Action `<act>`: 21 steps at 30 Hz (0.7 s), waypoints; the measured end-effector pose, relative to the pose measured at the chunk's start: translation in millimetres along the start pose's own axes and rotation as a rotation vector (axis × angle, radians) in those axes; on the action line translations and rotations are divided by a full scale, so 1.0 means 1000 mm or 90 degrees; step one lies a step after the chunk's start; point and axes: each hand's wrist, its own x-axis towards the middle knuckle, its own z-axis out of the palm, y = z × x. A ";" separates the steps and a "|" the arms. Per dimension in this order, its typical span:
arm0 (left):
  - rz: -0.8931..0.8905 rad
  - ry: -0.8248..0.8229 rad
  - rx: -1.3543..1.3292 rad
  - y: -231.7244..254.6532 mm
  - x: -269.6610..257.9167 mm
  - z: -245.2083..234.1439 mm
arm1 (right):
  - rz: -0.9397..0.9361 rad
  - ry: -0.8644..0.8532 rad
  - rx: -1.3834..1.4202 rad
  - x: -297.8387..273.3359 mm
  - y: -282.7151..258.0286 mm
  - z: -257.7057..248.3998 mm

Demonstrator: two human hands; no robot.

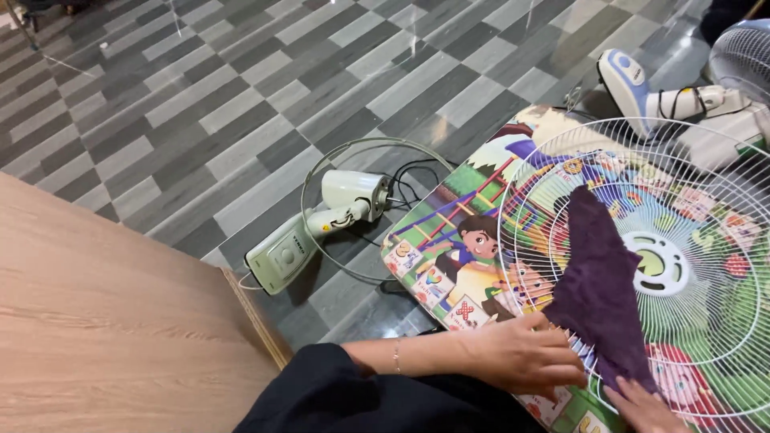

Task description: Cleaning a fan grill using a cloth and a toothbrush

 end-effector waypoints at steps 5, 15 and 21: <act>-0.002 0.125 -0.006 -0.009 -0.001 0.012 | -0.208 0.268 0.067 0.007 0.057 0.033; 0.025 0.155 -0.049 -0.036 -0.011 -0.013 | -0.209 0.397 0.259 -0.117 -0.034 -0.064; 0.030 0.128 -0.011 -0.044 -0.011 -0.021 | -0.071 0.598 0.328 -0.285 -0.229 -0.237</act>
